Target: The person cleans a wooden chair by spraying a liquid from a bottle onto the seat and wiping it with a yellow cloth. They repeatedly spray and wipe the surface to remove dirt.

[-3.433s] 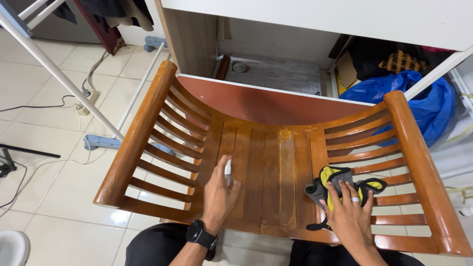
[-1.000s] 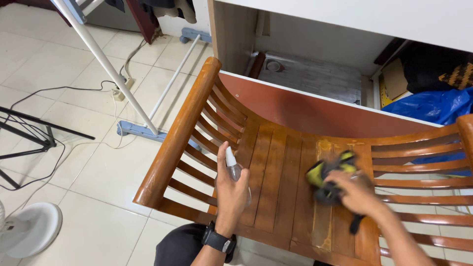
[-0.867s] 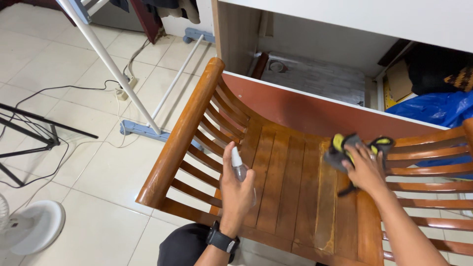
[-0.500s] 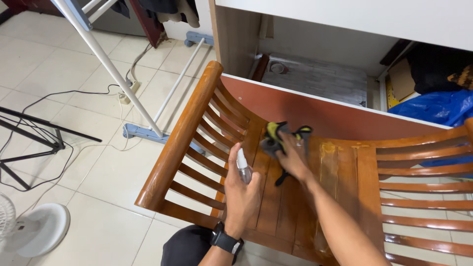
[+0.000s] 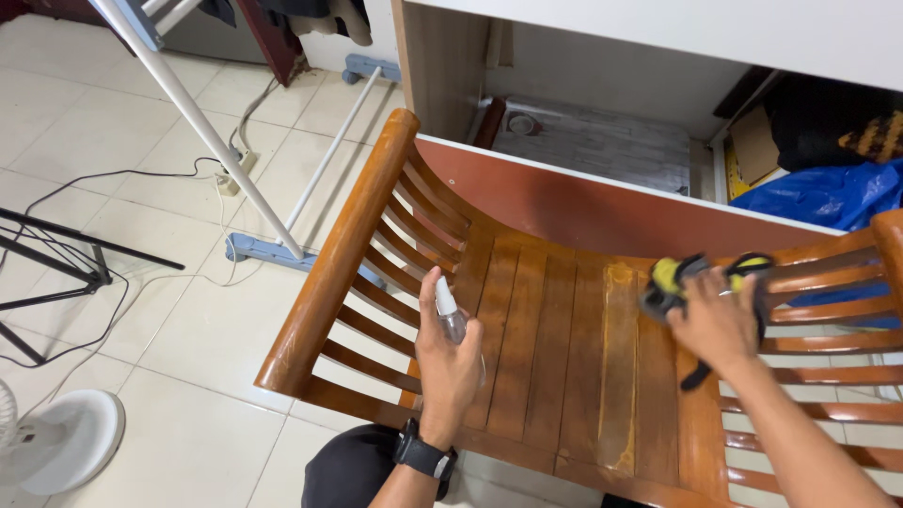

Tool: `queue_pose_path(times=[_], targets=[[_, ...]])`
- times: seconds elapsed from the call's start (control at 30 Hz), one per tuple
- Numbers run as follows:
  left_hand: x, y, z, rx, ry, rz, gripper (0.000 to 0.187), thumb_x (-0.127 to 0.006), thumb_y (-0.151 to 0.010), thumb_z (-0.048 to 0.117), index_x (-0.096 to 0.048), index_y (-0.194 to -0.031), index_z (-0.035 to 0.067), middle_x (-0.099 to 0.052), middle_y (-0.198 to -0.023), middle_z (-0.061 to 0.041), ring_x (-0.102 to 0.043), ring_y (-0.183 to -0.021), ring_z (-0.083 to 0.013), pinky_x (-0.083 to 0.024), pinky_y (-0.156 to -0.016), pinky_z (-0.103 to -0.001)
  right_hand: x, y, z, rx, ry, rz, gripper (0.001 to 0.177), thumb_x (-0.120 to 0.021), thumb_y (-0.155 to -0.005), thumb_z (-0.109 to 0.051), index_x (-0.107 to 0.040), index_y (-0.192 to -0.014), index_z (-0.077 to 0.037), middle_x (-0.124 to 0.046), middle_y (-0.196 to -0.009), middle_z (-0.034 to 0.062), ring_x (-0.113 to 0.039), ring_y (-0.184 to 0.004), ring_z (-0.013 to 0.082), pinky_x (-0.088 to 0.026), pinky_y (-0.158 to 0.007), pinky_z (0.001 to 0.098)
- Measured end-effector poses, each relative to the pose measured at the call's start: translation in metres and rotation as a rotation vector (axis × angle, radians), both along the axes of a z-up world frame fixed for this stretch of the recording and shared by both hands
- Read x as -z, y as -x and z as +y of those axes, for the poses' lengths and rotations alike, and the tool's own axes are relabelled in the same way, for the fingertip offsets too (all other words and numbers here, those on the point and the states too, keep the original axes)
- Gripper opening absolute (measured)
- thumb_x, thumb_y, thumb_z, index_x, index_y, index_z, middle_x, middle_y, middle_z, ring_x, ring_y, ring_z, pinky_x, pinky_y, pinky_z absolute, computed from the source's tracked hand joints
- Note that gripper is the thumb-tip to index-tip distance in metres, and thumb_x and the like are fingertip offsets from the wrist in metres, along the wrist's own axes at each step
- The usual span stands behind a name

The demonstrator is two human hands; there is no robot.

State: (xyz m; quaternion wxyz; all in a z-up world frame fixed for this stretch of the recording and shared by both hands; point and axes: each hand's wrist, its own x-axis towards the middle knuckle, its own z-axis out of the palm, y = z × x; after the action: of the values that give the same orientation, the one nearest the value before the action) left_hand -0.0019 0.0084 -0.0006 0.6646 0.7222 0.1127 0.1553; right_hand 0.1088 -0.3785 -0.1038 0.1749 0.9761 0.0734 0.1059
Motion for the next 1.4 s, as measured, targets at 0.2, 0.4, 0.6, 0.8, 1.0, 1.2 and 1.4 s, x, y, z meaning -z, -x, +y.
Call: queue_pose_path(times=[0.2, 0.4, 0.6, 0.8, 1.0, 1.2, 1.4], targets=[[0.001, 0.0, 0.001, -0.043, 0.022, -0.057, 0.077, -0.058, -0.085, 0.0, -0.034, -0.156, 0.021, -0.059, -0.085, -0.003, -0.06, -0.071, -0.012, -0.053, -0.065, -0.028, 0.067, -0.046, 0.021, -0.048, -0.423, -0.181, 0.052, -0.061, -0.095, -0.04, -0.061, -0.14, -0.012, -0.065, -0.138, 0.0143, -0.06, -0.129, 0.0365, -0.022, -0.126, 0.0608], [0.002, -0.001, 0.003, -0.09, 0.079, -0.119, 0.077, -0.059, -0.087, -0.002, -0.034, -0.157, 0.018, -0.058, -0.091, -0.005, -0.059, -0.08, -0.0122, -0.054, -0.075, -0.028, 0.099, -0.048, 0.186, -0.187, -0.876, -0.147, 0.046, -0.057, -0.101, -0.032, -0.057, -0.142, -0.01, -0.061, -0.142, 0.0149, -0.052, -0.136, 0.0376, -0.021, -0.12, 0.0617], [-0.002, -0.002, 0.009, -0.089, 0.218, -0.049, 0.075, -0.058, -0.086, -0.002, -0.035, -0.155, 0.019, -0.057, -0.096, -0.005, -0.062, -0.083, -0.0128, -0.056, -0.076, -0.029, 0.021, 0.042, 0.242, -0.526, -0.951, 0.222, 0.073, -0.067, -0.092, -0.046, -0.047, -0.149, -0.004, -0.05, -0.146, 0.0206, -0.044, -0.137, 0.0398, -0.023, -0.115, 0.0585], [0.002, 0.0, 0.015, -0.118, 0.152, -0.106, 0.074, -0.059, -0.087, -0.003, -0.036, -0.154, 0.018, -0.056, -0.111, -0.006, -0.059, -0.091, -0.0137, -0.056, -0.082, -0.03, 0.011, 0.057, 0.168, -0.535, -0.603, 0.38, 0.061, -0.07, -0.086, -0.038, -0.055, -0.139, -0.013, -0.057, -0.137, 0.0116, -0.048, -0.132, 0.0336, -0.034, -0.112, 0.0522], [0.001, -0.003, 0.019, -0.142, 0.174, -0.101, 0.074, -0.059, -0.086, -0.002, -0.036, -0.154, 0.017, -0.054, -0.116, -0.005, -0.059, -0.09, -0.0137, -0.055, -0.081, -0.031, 0.068, -0.03, 0.143, -0.202, -0.623, 0.069, 0.047, -0.065, -0.094, -0.033, -0.057, -0.134, -0.01, -0.056, -0.136, 0.0088, -0.046, -0.131, 0.0329, -0.033, -0.11, 0.0549], [-0.004, -0.003, 0.015, -0.129, 0.186, -0.071, 0.075, -0.06, -0.088, -0.002, -0.034, -0.156, 0.018, -0.057, -0.097, -0.006, -0.06, -0.086, -0.0134, -0.055, -0.08, -0.029, 0.101, -0.118, 0.215, 0.023, -0.948, 0.192, 0.061, -0.044, -0.103, -0.051, -0.044, -0.148, -0.01, -0.038, -0.148, 0.015, -0.033, -0.135, 0.0437, -0.019, -0.111, 0.065], [-0.013, 0.001, 0.015, -0.227, 0.298, -0.08, 0.078, -0.06, -0.087, -0.001, -0.029, -0.156, 0.019, -0.059, -0.095, -0.005, -0.062, -0.081, -0.0115, -0.057, -0.07, -0.028, 0.06, -0.075, 0.287, -0.245, -1.314, 0.556, 0.065, -0.056, -0.093, -0.053, -0.042, -0.144, -0.016, -0.041, -0.142, 0.0118, -0.033, -0.142, 0.0368, -0.024, -0.115, 0.0559]])
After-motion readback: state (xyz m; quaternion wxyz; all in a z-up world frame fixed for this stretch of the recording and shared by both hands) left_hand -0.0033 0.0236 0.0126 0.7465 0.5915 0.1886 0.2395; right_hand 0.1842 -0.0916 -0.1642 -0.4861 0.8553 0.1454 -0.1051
